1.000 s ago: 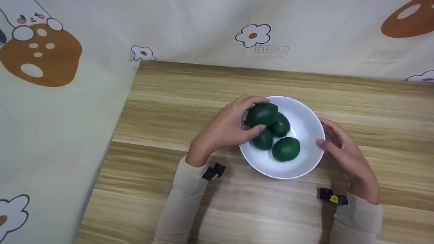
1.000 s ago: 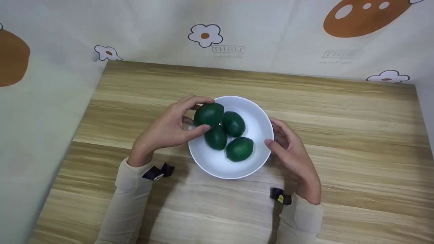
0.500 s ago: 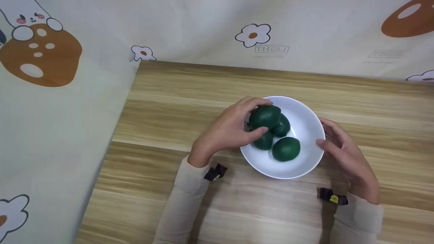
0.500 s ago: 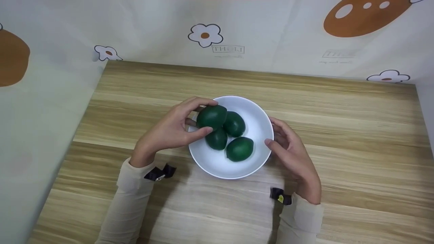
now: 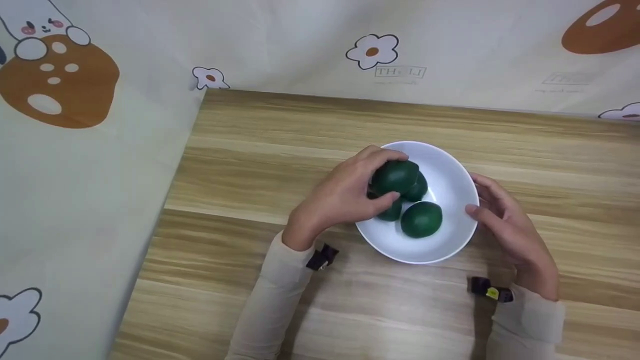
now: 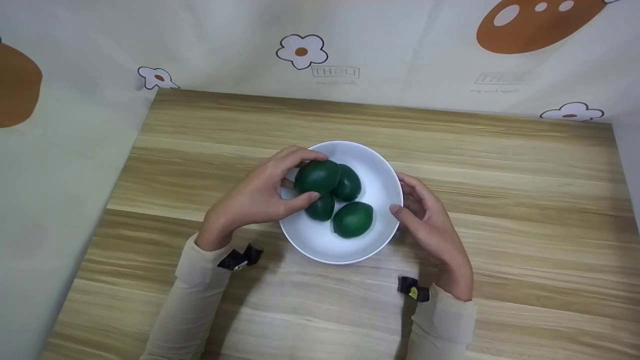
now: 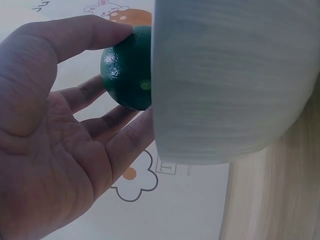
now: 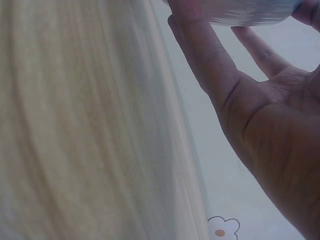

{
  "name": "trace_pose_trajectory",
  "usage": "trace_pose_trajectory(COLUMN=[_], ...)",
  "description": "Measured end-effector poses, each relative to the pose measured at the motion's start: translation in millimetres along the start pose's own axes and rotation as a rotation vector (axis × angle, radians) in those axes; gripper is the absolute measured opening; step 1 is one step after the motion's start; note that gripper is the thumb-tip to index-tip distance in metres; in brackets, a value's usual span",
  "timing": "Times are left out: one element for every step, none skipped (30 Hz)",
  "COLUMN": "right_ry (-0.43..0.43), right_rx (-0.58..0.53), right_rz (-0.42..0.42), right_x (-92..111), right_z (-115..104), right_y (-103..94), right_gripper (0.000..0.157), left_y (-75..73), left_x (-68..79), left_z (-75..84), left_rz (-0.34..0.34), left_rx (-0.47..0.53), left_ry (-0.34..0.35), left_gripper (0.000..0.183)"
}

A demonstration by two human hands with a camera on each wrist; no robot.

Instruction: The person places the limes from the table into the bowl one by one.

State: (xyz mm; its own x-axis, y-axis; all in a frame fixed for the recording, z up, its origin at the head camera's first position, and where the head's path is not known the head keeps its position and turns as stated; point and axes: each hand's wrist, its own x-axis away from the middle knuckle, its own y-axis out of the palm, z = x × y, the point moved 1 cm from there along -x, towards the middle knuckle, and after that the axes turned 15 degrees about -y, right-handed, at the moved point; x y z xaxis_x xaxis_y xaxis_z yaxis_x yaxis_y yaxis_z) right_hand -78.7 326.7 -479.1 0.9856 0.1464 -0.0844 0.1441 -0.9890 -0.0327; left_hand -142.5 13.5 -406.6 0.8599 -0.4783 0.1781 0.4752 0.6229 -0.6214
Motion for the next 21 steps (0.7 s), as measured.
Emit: trace_pose_trajectory(right_ry=[-0.001,-0.004,-0.006,-0.008,-0.011,-0.013,-0.013,-0.013,-0.009,-0.007,-0.004,0.001,0.005,0.008,0.01,0.011,0.01,0.009,0.007,0.004,0.002], right_rx=[0.0,-0.003,-0.008,-0.011,-0.012,-0.01,-0.008,-0.006,-0.003,0.003,0.008,0.014,0.02,0.023,0.022,0.023,0.022,0.019,0.014,0.009,0.006], right_rz=[-0.005,-0.008,-0.01,-0.012,-0.014,-0.016,-0.016,-0.017,-0.018,-0.018,-0.017,-0.017,-0.017,-0.017,-0.015,-0.014,-0.013,-0.012,-0.011,-0.01,-0.01], right_x=[0.1,0.2,0.1,0.1,-0.1,-0.3,-0.4,-0.6,-0.7,-0.8,-0.8,-0.7,-0.6,-0.5,-0.4,-0.4,-0.3,-0.3,-0.3,-0.2,-0.2], right_z=[-0.2,-0.6,-0.6,-0.7,-0.7,-0.7,-1.1,-1.2,-1.5,-1.9,-2.2,-2.5,-2.9,-3.1,-3.2,-3.2,-3.1,-3.1,-3.0,-3.0,-3.0], right_y=[0.1,0.3,0.4,0.5,0.7,0.9,1.2,1.2,1.3,1.3,1.2,1.1,1.0,1.0,1.0,1.0,1.0,1.1,1.3,1.5,1.6], right_gripper=[0.053,0.053,0.053,0.053,0.053,0.053,0.053,0.053,0.053,0.054,0.054,0.054,0.054,0.054,0.054,0.054,0.054,0.054,0.054,0.054,0.054], left_y=[0.7,1.4,2.1,2.8,3.4,4.1,4.7,5.2,5.7,6.2,6.6,7.0,7.4,7.6,8.0,8.2,8.5,8.8,9.1,9.4,10.0], left_x=[0.1,0.4,0.4,0.7,0.7,0.7,0.7,0.7,0.6,0.7,0.6,0.7,0.7,0.9,1.0,1.2,1.4,1.6,1.7,1.8,1.8], left_z=[0.8,1.7,2.7,3.7,4.6,5.4,5.9,6.5,6.8,7.0,7.2,7.4,7.7,8.1,8.4,8.9,9.5,10.0,10.4,10.9,11.3], left_rz=[0.0,0.0,0.0,0.001,0.001,0.001,0.002,0.002,0.002,0.003,0.003,0.004,0.005,0.006,0.007,0.009,0.01,0.013,0.016,0.019,0.022], left_rx=[-0.012,-0.022,-0.037,-0.051,-0.062,-0.072,-0.078,-0.081,-0.084,-0.085,-0.087,-0.089,-0.089,-0.092,-0.096,-0.1,-0.104,-0.109,-0.116,-0.123,-0.13], left_ry=[-0.002,-0.004,-0.006,-0.008,-0.01,-0.01,-0.01,-0.007,-0.005,-0.002,0.0,0.002,0.003,0.005,0.004,0.005,0.004,0.005,0.006,0.007,0.009], left_gripper=[0.058,0.058,0.058,0.059,0.059,0.059,0.059,0.058,0.058,0.058,0.057,0.057,0.057,0.057,0.057,0.057,0.058,0.058,0.057,0.057,0.057])
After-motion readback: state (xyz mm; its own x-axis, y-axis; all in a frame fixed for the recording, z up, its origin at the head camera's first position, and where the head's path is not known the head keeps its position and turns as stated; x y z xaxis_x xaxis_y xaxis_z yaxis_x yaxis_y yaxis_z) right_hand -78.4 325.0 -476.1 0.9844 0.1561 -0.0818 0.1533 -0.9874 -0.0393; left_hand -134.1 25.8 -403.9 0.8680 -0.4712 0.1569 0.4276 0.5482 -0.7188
